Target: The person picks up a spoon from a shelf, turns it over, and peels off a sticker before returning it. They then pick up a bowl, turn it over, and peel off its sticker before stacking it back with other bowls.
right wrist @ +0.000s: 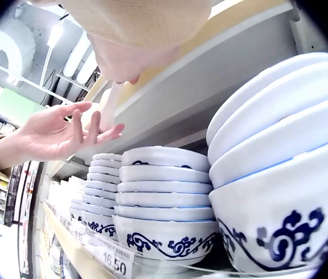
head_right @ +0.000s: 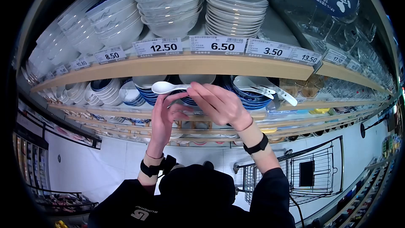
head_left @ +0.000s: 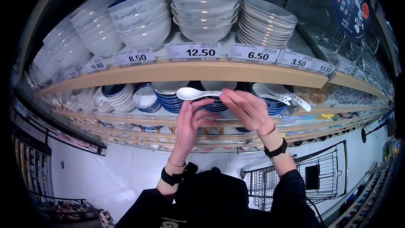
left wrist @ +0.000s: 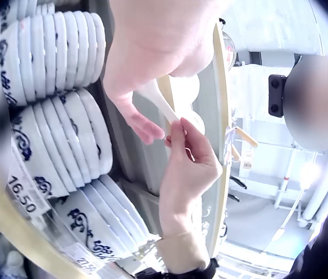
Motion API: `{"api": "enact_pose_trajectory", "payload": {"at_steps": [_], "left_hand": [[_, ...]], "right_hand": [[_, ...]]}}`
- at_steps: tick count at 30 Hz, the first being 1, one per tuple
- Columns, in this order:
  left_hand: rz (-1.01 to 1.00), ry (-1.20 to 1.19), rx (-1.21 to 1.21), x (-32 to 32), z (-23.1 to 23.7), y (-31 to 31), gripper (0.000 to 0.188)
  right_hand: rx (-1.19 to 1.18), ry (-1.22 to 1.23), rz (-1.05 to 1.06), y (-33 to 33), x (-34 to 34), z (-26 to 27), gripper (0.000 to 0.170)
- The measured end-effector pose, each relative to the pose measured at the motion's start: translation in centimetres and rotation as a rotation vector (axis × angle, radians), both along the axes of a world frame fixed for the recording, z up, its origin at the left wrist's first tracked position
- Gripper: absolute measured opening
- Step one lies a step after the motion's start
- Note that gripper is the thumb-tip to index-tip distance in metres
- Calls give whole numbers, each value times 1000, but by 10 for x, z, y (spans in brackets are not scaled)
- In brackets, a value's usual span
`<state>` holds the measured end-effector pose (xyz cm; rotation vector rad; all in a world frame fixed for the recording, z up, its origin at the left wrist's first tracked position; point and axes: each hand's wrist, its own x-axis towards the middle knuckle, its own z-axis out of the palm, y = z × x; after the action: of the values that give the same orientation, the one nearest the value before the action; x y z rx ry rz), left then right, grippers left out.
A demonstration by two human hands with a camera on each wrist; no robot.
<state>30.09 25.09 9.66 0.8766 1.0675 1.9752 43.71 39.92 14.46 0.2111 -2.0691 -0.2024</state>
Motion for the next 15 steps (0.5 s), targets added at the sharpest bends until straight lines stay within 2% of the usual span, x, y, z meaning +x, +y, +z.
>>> {"api": "enact_pose_trajectory", "payload": {"at_steps": [3,5,6,9,11,13,15], "left_hand": [[-106,-165,28,7,15,15,63],[-139,-204,20,3,15,20,53],[-101,-173,-7,5,16,22,48],[-21,-121,-15,15,19,31,36],[2,-146,74,21,19,37,28],[11,-53,104,24,19,42,29],[9,41,120,25,17,44,30]], "right_hand": [[10,-30,-25,-11,31,2,38],[15,-57,-66,-18,48,5,38],[5,-60,-71,-18,53,3,33],[-219,78,-42,-9,49,-16,30],[-585,53,-80,-18,49,-16,24],[-935,-12,-130,-25,54,-18,22],[-1241,-138,-34,-25,55,-12,16]]}}
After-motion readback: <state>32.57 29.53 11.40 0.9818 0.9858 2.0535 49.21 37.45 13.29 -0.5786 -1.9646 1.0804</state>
